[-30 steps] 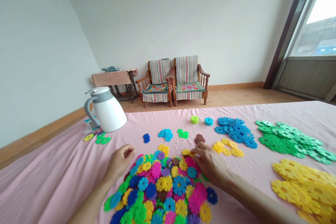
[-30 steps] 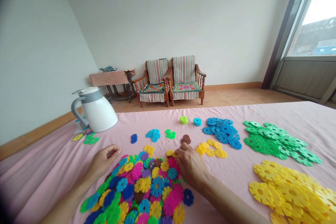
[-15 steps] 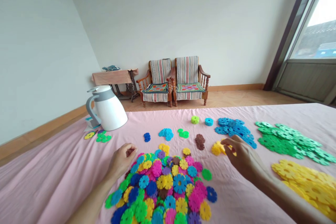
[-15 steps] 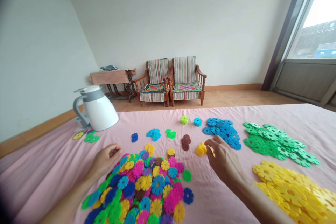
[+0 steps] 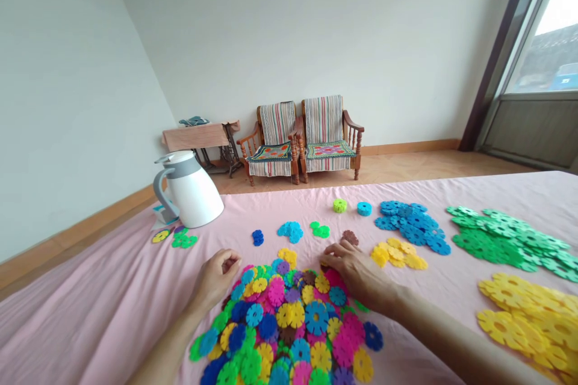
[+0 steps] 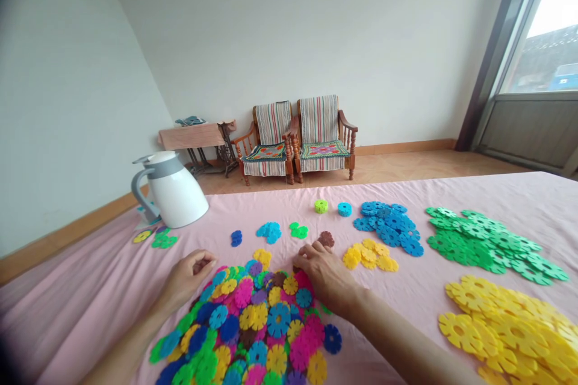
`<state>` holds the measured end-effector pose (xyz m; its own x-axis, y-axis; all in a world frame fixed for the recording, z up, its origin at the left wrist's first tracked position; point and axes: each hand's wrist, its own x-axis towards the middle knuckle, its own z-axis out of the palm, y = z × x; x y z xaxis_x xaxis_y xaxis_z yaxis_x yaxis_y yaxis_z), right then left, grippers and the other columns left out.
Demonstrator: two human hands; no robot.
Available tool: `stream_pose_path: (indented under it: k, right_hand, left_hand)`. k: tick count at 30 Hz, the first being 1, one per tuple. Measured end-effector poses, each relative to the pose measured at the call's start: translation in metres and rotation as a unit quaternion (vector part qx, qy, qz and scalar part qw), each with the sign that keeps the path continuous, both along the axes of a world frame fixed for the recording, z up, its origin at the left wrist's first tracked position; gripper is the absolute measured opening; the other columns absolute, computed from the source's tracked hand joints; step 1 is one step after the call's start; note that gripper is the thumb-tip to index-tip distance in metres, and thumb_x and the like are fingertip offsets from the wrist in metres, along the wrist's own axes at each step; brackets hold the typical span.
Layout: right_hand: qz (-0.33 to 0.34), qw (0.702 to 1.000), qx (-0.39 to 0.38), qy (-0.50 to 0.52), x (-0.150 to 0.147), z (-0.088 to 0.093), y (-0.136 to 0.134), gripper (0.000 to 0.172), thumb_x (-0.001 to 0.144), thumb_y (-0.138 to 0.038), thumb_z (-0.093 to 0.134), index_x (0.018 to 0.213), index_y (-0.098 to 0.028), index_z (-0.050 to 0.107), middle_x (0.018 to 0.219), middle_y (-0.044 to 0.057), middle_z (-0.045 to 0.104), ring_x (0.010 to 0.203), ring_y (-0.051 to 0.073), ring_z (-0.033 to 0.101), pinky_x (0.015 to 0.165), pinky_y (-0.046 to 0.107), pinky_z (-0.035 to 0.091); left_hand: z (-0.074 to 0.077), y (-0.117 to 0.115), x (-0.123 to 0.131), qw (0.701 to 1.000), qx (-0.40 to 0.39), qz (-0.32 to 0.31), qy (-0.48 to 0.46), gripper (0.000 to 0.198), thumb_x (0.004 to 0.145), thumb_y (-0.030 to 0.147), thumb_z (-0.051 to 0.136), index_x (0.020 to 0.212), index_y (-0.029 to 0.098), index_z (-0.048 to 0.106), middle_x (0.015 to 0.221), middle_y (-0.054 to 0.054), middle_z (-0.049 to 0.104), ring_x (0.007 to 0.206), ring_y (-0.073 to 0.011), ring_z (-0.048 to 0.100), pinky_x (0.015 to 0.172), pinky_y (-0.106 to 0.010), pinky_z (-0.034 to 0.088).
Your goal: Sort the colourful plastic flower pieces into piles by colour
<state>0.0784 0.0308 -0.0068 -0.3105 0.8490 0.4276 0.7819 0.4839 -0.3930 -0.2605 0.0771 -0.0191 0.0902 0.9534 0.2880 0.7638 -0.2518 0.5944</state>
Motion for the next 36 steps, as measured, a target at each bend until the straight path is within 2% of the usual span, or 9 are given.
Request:
stream_pose_path:
  k: [7,9,11,15,21,24,28,32,36]
  right_hand:
    - [0.045,0.999,-0.015,-0.018,0.002,-0.003,-0.004,0.029,0.090,-0.015,0.038,0.087,-0.019,0.066,0.085,0.007,0.062,0.083,0.017,0.055,0.072,0.028,0.042]
    - [0.016,1.000,-0.003,-0.015,0.008,-0.005,-0.004,0.032,0.092,-0.013,0.033,0.086,-0.018,0.064,0.085,0.008,0.061,0.083,0.018,0.055,0.071,0.028,0.042]
    - [-0.045,0.999,0.014,-0.013,0.018,-0.006,-0.005,0.032,0.092,-0.015,0.031,0.087,-0.018,0.063,0.085,0.008,0.061,0.081,0.019,0.055,0.069,0.029,0.042]
    - [-0.122,0.992,0.021,-0.024,0.053,-0.010,-0.011,0.030,0.093,-0.023,0.032,0.089,-0.020,0.062,0.081,0.006,0.062,0.075,0.019,0.057,0.067,0.031,0.043]
    - [-0.172,0.982,0.083,0.002,0.095,-0.020,-0.026,0.028,0.091,-0.032,0.038,0.103,-0.021,0.062,0.101,0.008,0.063,0.093,0.023,0.060,0.078,0.035,0.047]
    - [-0.163,0.983,0.082,0.027,0.094,-0.023,-0.035,0.026,0.091,-0.033,0.039,0.099,-0.023,0.062,0.103,0.007,0.063,0.092,0.021,0.061,0.078,0.035,0.048]
    - [-0.123,0.990,0.053,0.054,0.083,-0.024,-0.043,0.025,0.091,-0.027,0.037,0.095,-0.023,0.061,0.097,0.007,0.065,0.086,0.019,0.063,0.074,0.032,0.050]
    - [-0.071,0.996,0.027,0.047,0.073,-0.025,-0.048,0.026,0.093,-0.024,0.034,0.100,-0.022,0.060,0.095,0.008,0.064,0.086,0.019,0.062,0.075,0.032,0.050]
    - [-0.030,0.999,0.003,0.035,0.065,-0.026,-0.050,0.027,0.095,-0.024,0.033,0.102,-0.021,0.058,0.094,0.008,0.062,0.084,0.018,0.062,0.074,0.031,0.050]
  left_hand:
    - [0.003,-0.001,0.002,1.000,0.002,0.000,0.024,0.022,0.077,0.037,0.049,0.074,0.018,0.059,0.074,-0.002,0.064,0.068,-0.0169,0.060,0.065,-0.025,0.046]
    - [0.003,-0.002,0.002,1.000,0.003,-0.002,0.026,0.022,0.077,0.037,0.048,0.075,0.018,0.060,0.075,-0.002,0.064,0.069,-0.0169,0.060,0.066,-0.025,0.046]
    - [0.005,-0.003,0.002,0.999,0.006,-0.003,0.034,0.022,0.078,0.037,0.048,0.075,0.018,0.060,0.075,-0.002,0.064,0.068,-0.0168,0.059,0.065,-0.025,0.046]
    - [0.005,-0.005,0.005,0.998,0.017,-0.006,0.054,0.023,0.080,0.036,0.048,0.073,0.018,0.060,0.075,-0.002,0.063,0.068,-0.0167,0.060,0.065,-0.026,0.046]
    - [0.006,-0.010,0.015,0.999,0.026,-0.028,0.027,0.028,0.085,0.039,0.047,0.083,0.019,0.066,0.086,-0.004,0.068,0.080,-0.0185,0.064,0.072,-0.028,0.050]
    - [0.010,-0.017,0.026,0.997,0.021,-0.076,0.021,0.031,0.088,0.040,0.045,0.097,0.021,0.068,0.102,-0.006,0.069,0.099,-0.0198,0.062,0.089,-0.031,0.048]
    - [0.016,-0.029,0.042,0.987,-0.028,-0.151,0.043,0.036,0.088,0.042,0.047,0.117,0.027,0.062,0.129,-0.004,0.058,0.123,-0.0216,0.049,0.108,-0.039,0.035]
    - [0.020,-0.040,0.057,0.973,-0.069,-0.207,0.074,0.046,0.088,0.045,0.049,0.131,0.030,0.050,0.143,-0.002,0.042,0.135,-0.0231,0.033,0.113,-0.045,0.024]
    - [0.023,-0.047,0.074,0.969,-0.081,-0.223,0.066,0.046,0.090,0.044,0.045,0.134,0.031,0.045,0.145,-0.001,0.039,0.136,-0.0213,0.030,0.114,-0.044,0.024]
